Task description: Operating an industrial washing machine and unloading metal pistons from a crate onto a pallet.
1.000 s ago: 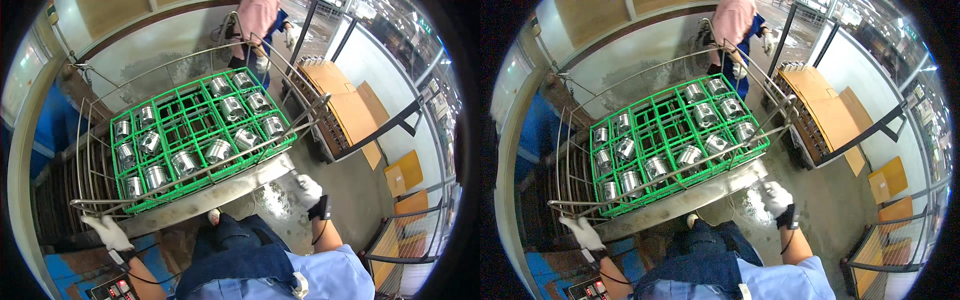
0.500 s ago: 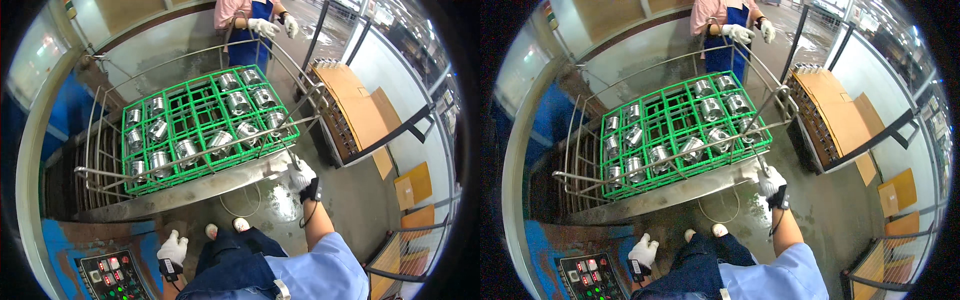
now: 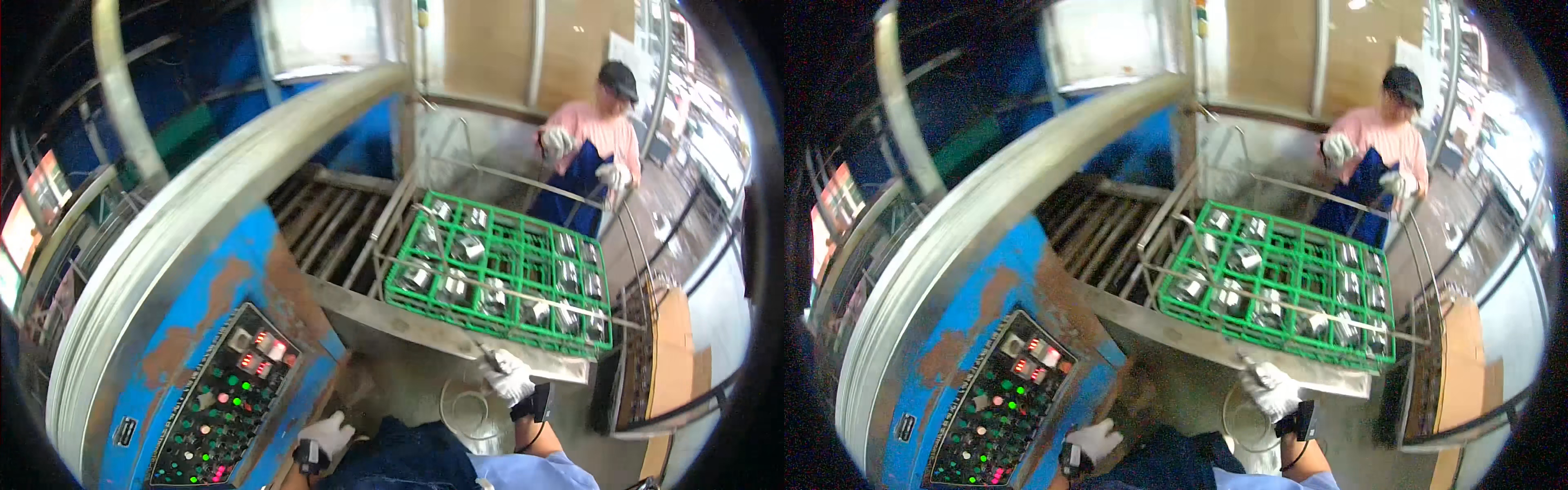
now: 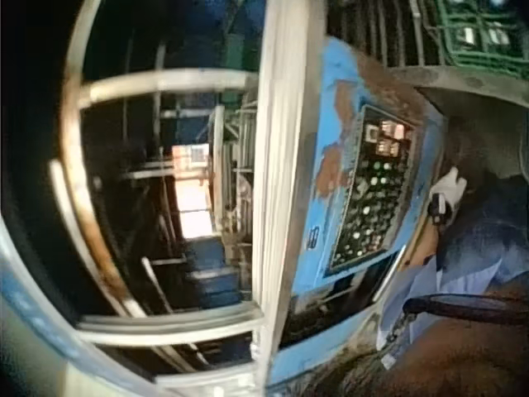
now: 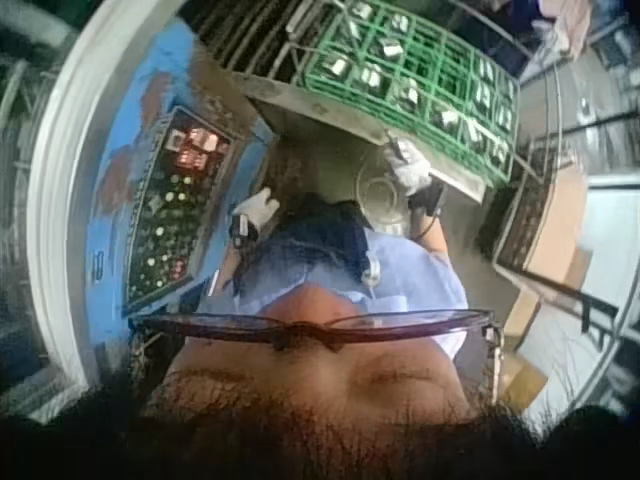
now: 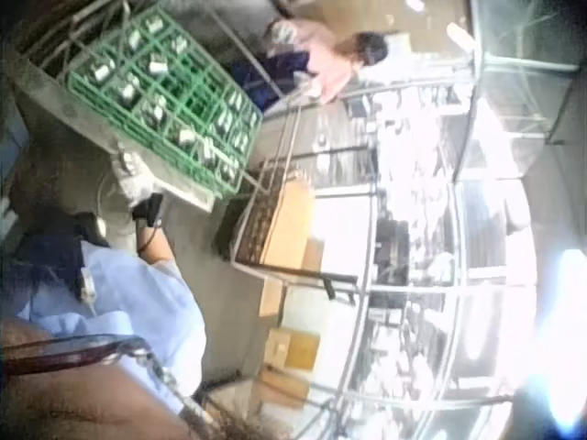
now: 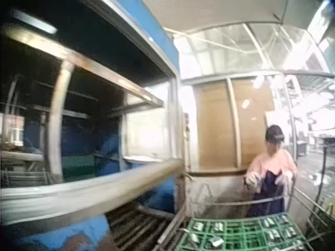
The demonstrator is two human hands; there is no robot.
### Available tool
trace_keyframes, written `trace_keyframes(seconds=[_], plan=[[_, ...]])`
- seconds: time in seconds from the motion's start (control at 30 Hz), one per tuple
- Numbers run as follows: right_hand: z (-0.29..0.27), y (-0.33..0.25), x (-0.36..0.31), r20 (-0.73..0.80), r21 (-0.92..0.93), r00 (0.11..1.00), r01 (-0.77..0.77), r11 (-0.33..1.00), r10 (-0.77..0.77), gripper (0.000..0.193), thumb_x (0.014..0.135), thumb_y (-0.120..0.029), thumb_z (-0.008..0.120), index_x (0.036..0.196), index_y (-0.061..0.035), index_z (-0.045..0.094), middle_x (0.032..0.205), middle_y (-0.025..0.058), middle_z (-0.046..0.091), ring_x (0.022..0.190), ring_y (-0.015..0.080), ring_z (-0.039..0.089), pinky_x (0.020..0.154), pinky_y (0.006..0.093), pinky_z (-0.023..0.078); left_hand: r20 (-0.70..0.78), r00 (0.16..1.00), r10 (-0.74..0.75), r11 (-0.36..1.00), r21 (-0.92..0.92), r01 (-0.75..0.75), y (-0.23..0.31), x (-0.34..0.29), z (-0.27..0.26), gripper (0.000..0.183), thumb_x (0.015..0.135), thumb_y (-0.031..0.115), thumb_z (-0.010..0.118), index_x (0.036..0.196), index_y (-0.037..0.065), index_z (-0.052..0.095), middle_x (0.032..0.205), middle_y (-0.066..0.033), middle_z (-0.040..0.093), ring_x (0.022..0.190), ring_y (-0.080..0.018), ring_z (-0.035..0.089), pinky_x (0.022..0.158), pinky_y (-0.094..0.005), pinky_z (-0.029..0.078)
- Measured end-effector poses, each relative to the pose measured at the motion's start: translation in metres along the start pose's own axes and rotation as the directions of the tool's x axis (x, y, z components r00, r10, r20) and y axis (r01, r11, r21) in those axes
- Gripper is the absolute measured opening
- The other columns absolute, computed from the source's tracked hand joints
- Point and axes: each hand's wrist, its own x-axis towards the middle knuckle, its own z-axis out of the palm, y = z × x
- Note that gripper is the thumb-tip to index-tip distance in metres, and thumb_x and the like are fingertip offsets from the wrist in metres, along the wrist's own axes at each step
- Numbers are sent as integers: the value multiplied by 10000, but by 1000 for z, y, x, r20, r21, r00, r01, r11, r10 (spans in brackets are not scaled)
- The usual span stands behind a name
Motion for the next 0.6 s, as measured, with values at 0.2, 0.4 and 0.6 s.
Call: trace_keyframes(seconds=[0.2, 0.4, 0.6], plan=[[39, -230, 11, 54, -141, 296, 948, 286, -954, 352, 822, -99, 742, 1159, -42, 661, 999, 104, 688, 955, 254, 666, 810, 336, 552, -118, 984, -136, 960, -262, 101, -108, -42, 39, 566, 877, 534, 477, 1224, 94, 557, 1148, -240, 640, 1089, -389, 610, 919, -463, 470], [109, -425, -45, -53, -465, -301, 851, -243, -952, 405, 819, -43, 689, 1219, -77, 632, 1189, 125, 654, 1071, 320, 626, 916, 389, 511, -146, 921, -362, 787, -578, 218, -145, -132, 79, 583, 885, 531, 479, 1283, 111, 554, 1214, -232, 620, 1157, -369, 584, 969, -448, 454], [161, -530, -58, 54, 58, -429, 903, -426, -902, 637, 857, 124, 459, 1472, -18, 375, 1416, 120, 524, 1195, 174, 571, 930, 251, 472, -316, 826, -466, 663, -743, 90, -145, -174, 134, 612, 895, 521, 510, 1250, 26, 565, 1225, -203, 633, 1114, -362, 607, 965, -438, 458]])
